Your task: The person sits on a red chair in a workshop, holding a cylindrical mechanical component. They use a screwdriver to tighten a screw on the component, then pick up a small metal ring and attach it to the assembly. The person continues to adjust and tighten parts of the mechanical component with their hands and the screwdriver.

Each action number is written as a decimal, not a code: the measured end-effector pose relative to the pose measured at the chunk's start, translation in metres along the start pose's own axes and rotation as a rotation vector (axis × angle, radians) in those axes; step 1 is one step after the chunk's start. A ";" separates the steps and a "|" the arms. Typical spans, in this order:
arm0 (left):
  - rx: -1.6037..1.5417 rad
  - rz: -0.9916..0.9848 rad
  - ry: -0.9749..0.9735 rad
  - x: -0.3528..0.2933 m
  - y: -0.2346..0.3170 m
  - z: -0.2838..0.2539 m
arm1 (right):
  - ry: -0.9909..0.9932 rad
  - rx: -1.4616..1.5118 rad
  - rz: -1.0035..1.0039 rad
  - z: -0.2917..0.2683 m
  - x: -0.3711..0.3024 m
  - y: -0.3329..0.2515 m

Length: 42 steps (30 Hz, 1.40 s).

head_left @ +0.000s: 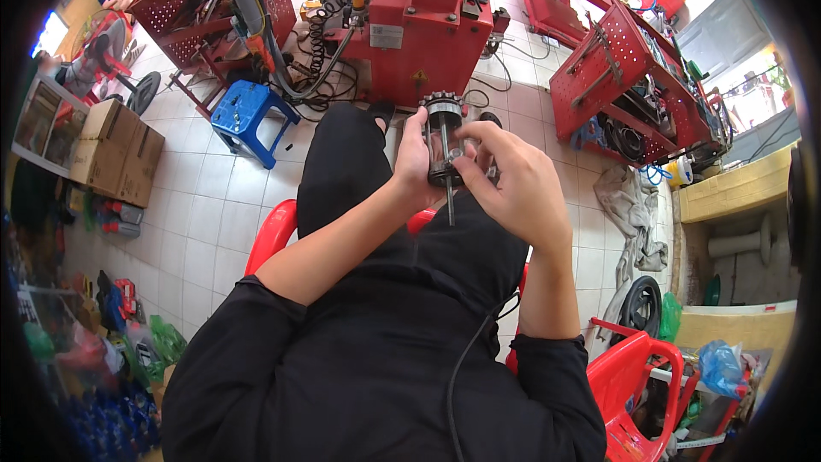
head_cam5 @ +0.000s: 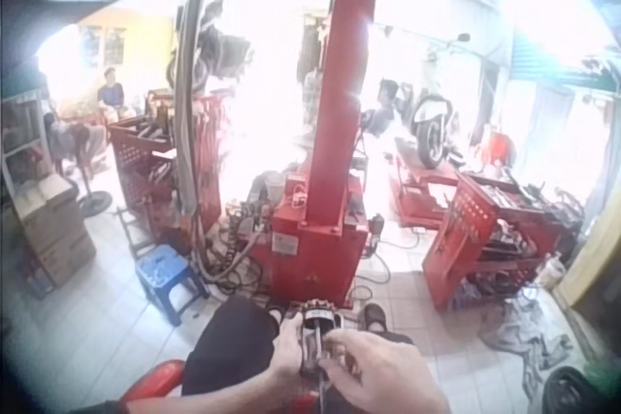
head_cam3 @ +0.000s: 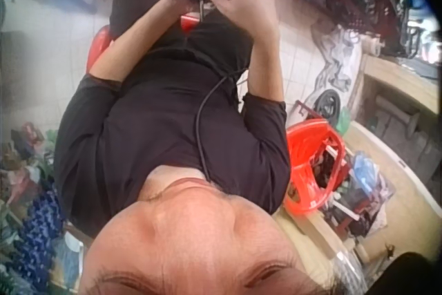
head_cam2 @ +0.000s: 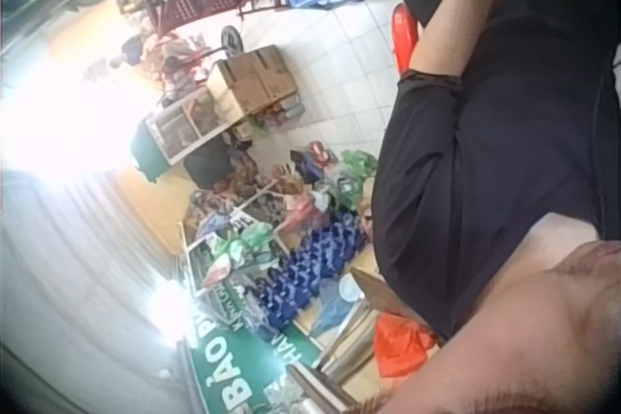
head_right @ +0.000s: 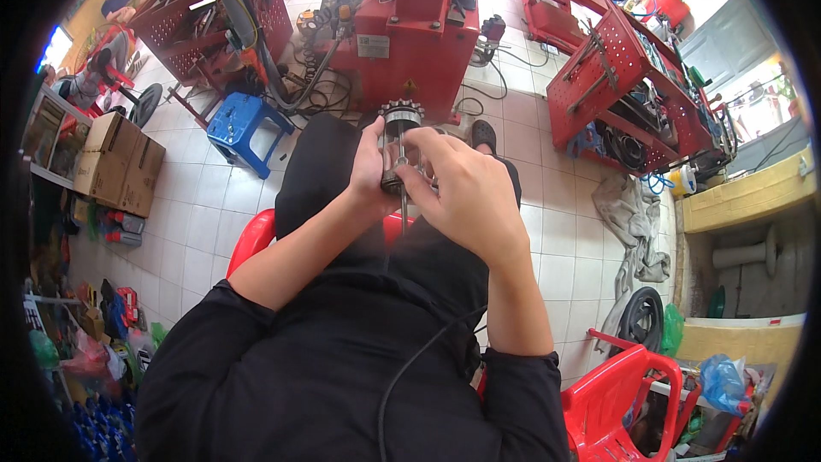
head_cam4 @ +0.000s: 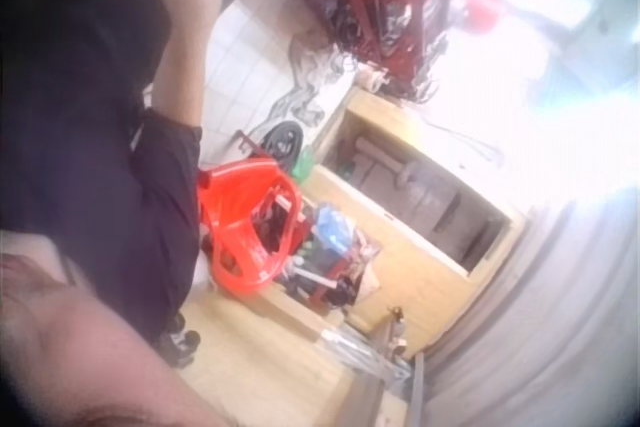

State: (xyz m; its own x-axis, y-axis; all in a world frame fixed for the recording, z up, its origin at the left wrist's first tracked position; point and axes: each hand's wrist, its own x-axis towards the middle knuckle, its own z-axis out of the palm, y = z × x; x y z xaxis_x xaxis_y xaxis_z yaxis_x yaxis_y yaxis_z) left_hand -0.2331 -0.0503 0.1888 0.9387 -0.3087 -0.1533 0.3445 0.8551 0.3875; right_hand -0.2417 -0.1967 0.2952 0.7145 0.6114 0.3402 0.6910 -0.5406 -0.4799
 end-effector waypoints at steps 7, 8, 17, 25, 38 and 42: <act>-0.001 0.014 0.165 -0.003 -0.004 0.020 | -0.056 -0.040 0.029 -0.004 -0.001 0.001; 0.017 0.011 0.131 -0.001 -0.005 0.016 | -0.080 -0.064 0.054 -0.005 0.000 -0.001; 0.095 -0.007 0.185 -0.006 -0.003 0.028 | -0.040 -0.028 0.025 -0.002 0.000 0.004; 0.024 0.025 0.134 0.001 -0.004 0.020 | -0.034 0.062 0.002 -0.002 -0.001 0.007; 0.069 0.051 0.087 -0.002 0.000 0.021 | -0.064 0.058 0.020 -0.006 0.001 0.004; 0.016 0.040 0.152 -0.003 0.000 0.028 | -0.035 0.146 -0.014 -0.006 0.001 0.003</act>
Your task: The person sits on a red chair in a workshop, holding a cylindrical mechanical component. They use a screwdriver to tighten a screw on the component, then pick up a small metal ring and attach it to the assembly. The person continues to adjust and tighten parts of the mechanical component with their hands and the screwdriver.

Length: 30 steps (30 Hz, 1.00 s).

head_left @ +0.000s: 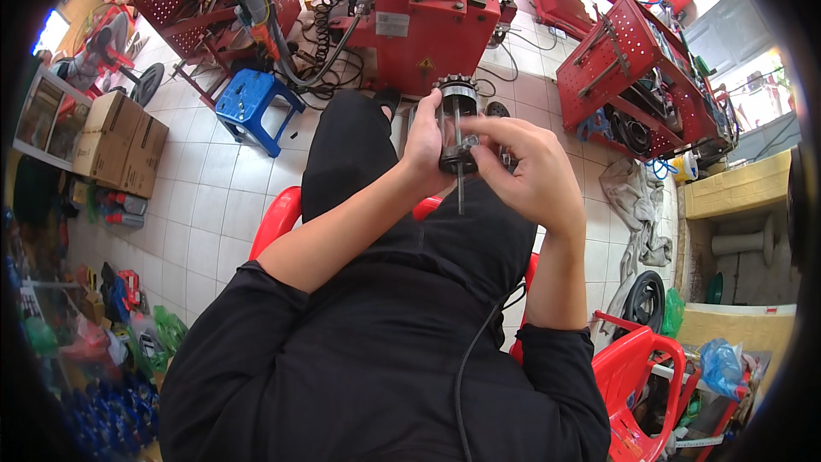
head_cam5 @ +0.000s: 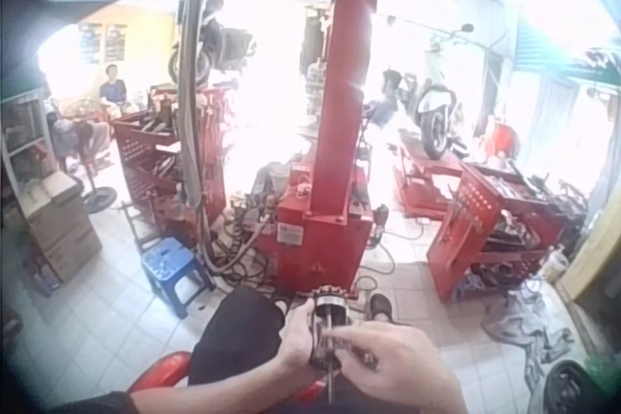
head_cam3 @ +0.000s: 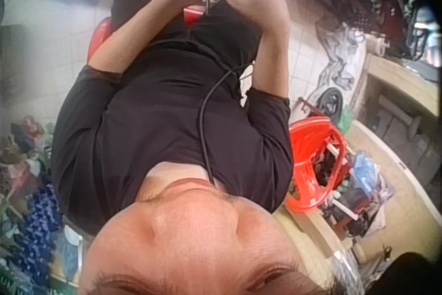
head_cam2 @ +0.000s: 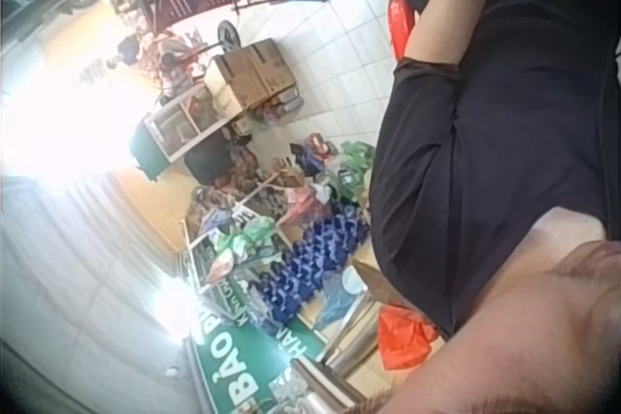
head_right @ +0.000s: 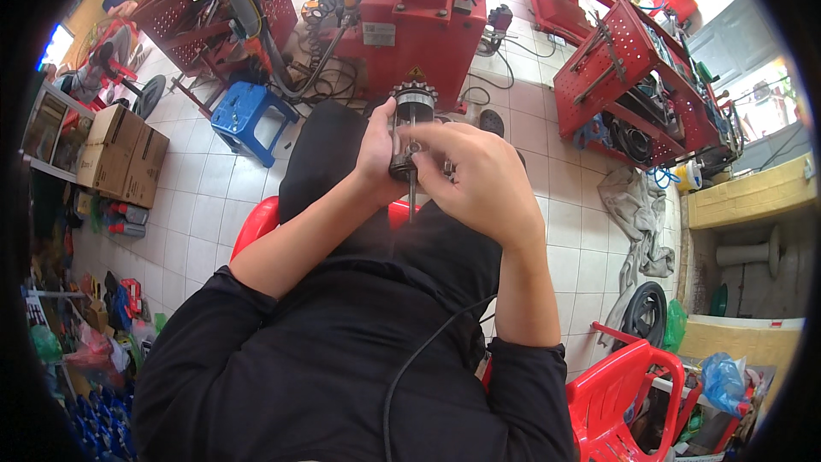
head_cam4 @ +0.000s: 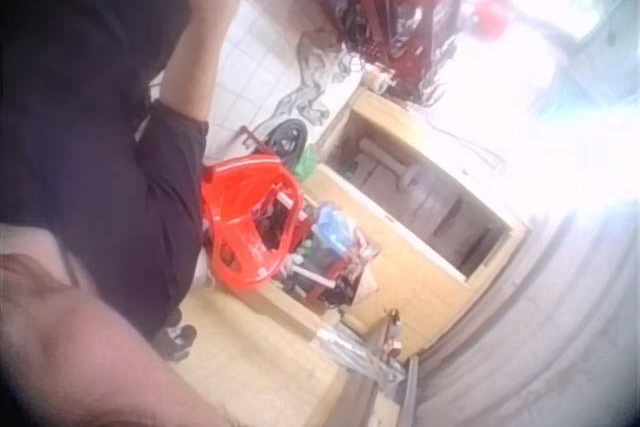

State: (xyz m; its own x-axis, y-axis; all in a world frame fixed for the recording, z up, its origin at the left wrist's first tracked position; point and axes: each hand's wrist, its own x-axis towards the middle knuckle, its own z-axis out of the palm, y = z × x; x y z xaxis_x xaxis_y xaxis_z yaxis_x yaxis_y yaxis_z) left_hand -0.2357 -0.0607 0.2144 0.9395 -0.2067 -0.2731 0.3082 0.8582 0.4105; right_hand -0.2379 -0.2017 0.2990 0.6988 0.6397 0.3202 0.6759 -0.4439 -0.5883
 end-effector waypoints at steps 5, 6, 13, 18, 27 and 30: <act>0.064 -0.022 0.002 0.001 0.000 -0.005 | -0.028 -0.100 0.046 0.001 0.000 0.002; 0.061 -0.023 0.005 0.001 0.000 -0.005 | -0.013 -0.067 0.041 0.000 0.001 0.000; 0.041 -0.029 0.037 0.000 0.000 0.001 | -0.003 -0.091 0.042 0.003 0.001 0.003; 0.044 -0.089 -0.008 0.003 0.001 -0.007 | 0.033 -0.063 0.053 0.002 0.002 -0.001; 0.037 -0.058 0.016 0.004 -0.002 -0.006 | 0.026 -0.067 0.068 0.005 0.002 0.001; 0.031 -0.047 0.026 0.003 -0.002 -0.006 | 0.025 -0.039 0.038 0.005 0.002 -0.001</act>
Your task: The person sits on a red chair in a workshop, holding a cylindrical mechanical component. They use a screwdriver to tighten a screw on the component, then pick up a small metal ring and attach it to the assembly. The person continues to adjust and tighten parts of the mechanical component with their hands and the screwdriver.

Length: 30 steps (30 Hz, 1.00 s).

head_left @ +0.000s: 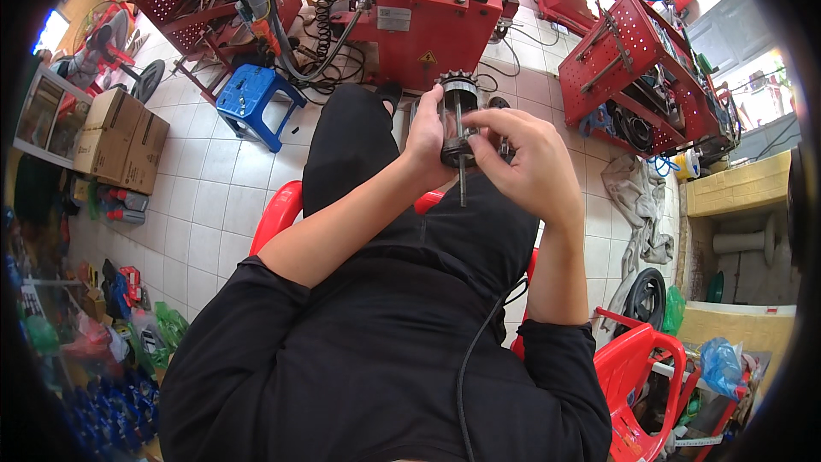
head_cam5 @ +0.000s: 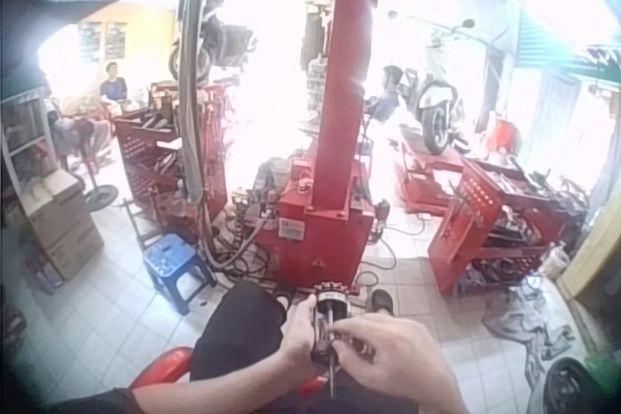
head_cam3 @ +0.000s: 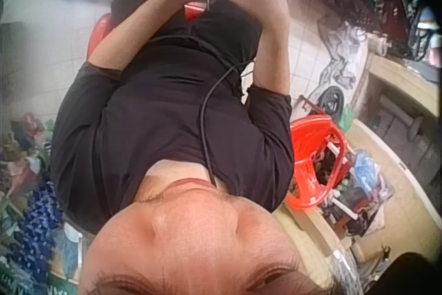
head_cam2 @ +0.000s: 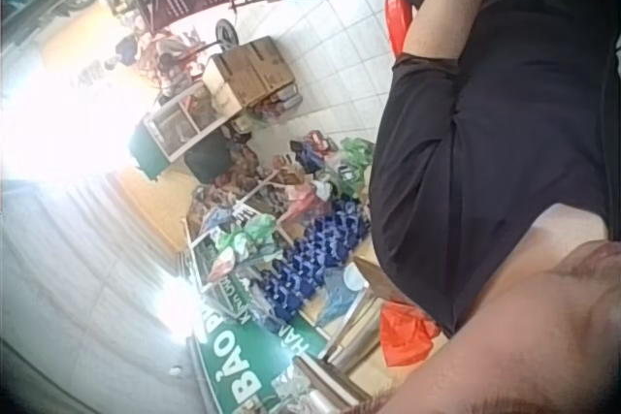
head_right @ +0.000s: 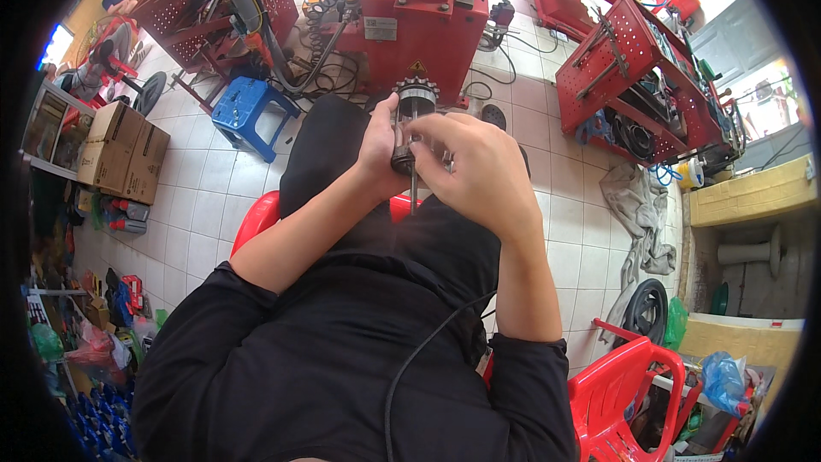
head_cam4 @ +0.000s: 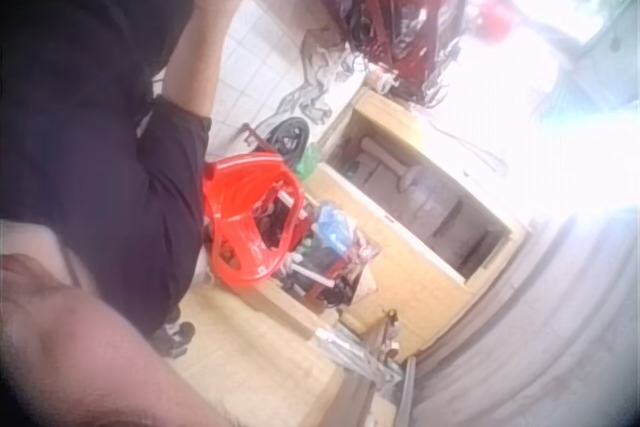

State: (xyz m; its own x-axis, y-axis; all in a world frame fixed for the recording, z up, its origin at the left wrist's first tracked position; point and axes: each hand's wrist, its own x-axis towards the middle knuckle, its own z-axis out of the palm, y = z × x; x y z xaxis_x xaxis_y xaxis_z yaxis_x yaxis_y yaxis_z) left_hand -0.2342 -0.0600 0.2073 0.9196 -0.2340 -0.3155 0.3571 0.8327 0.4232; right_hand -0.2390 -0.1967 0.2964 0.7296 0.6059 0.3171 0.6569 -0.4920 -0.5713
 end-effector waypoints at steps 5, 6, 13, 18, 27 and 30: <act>0.014 -0.003 0.065 -0.006 0.000 0.010 | -0.025 -0.087 0.027 0.001 0.000 0.007; 0.025 0.000 0.039 -0.005 0.000 0.008 | -0.018 -0.067 0.030 0.001 0.000 0.005; 0.017 0.008 0.028 0.005 -0.003 -0.001 | -0.042 -0.064 0.020 0.000 0.000 0.004; 0.018 0.022 0.004 -0.002 -0.001 0.005 | -0.017 -0.033 0.027 -0.003 0.000 -0.003; 0.013 0.014 0.044 0.000 -0.001 0.001 | -0.045 -0.047 0.037 -0.002 0.000 -0.001; -0.012 0.042 0.031 0.001 -0.001 0.002 | -0.047 -0.013 0.020 -0.003 0.001 -0.004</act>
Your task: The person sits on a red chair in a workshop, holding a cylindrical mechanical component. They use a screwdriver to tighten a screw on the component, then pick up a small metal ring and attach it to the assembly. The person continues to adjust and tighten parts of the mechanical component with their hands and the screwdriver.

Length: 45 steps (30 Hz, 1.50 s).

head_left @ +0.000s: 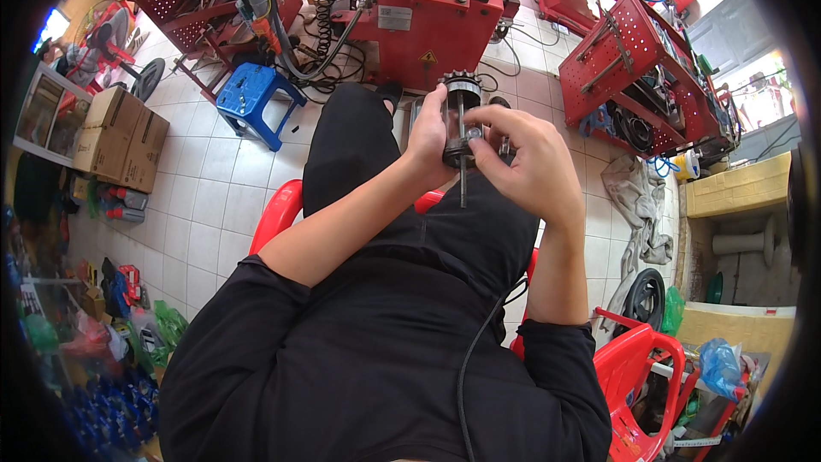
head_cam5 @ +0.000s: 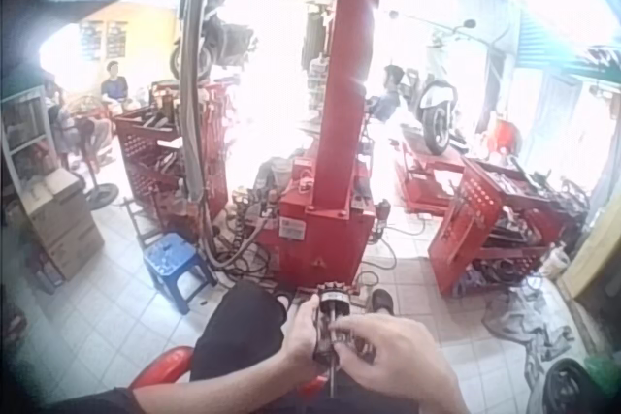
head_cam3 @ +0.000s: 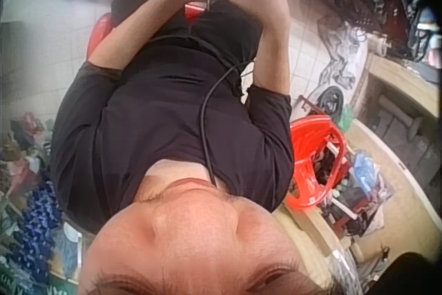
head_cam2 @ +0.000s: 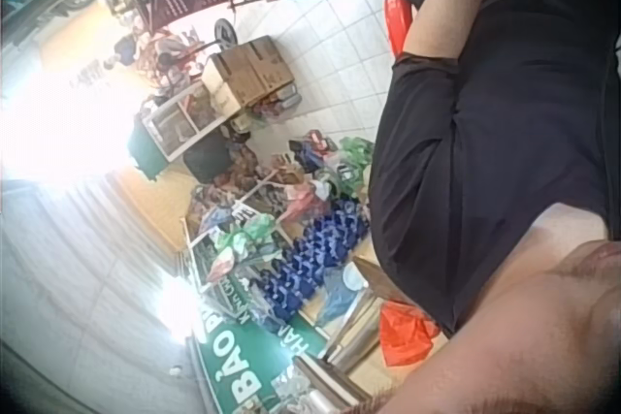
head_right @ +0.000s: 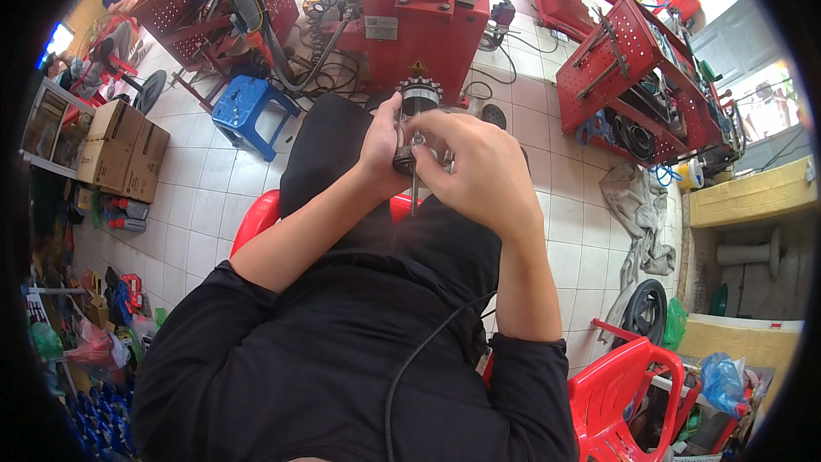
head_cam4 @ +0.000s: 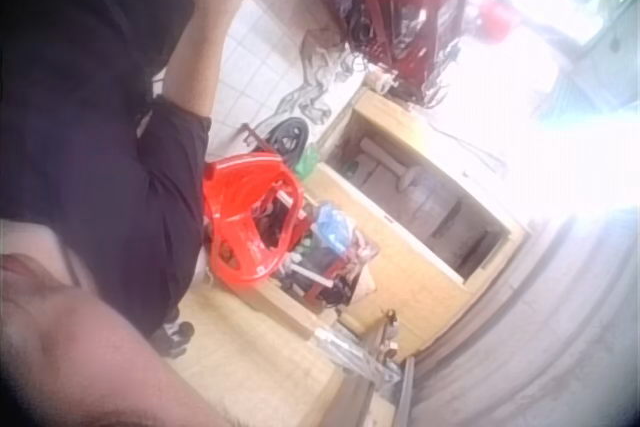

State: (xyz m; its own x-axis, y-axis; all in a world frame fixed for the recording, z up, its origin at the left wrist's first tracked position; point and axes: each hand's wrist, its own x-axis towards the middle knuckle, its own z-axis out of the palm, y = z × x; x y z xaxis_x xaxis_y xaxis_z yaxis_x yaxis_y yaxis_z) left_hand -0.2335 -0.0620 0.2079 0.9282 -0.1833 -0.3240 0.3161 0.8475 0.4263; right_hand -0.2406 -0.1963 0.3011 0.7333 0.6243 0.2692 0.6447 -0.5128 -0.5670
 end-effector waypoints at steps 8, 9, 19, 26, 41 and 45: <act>-0.015 0.028 -0.056 0.005 -0.001 -0.007 | -0.009 0.002 0.011 -0.001 0.000 -0.002; -0.008 0.020 -0.031 0.002 -0.001 -0.003 | -0.009 0.003 -0.008 0.000 -0.001 0.001; 0.049 0.014 -0.073 0.006 -0.003 -0.010 | -0.001 0.004 -0.013 0.000 0.000 0.002; 0.037 -0.030 0.012 -0.003 0.000 0.002 | -0.013 -0.046 0.022 0.000 0.000 0.006; 0.045 -0.001 0.013 0.005 -0.004 -0.005 | -0.014 0.028 -0.061 0.001 -0.001 0.007; 0.077 -0.036 -0.023 0.000 -0.003 -0.002 | -0.050 -0.050 0.010 0.001 0.000 0.007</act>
State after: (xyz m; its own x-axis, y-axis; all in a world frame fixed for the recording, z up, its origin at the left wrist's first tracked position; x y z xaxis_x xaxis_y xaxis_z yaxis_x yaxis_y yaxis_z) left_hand -0.2345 -0.0636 0.2052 0.9198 -0.2255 -0.3211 0.3632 0.7992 0.4789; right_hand -0.2363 -0.1999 0.2962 0.7289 0.6471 0.2235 0.6481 -0.5470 -0.5299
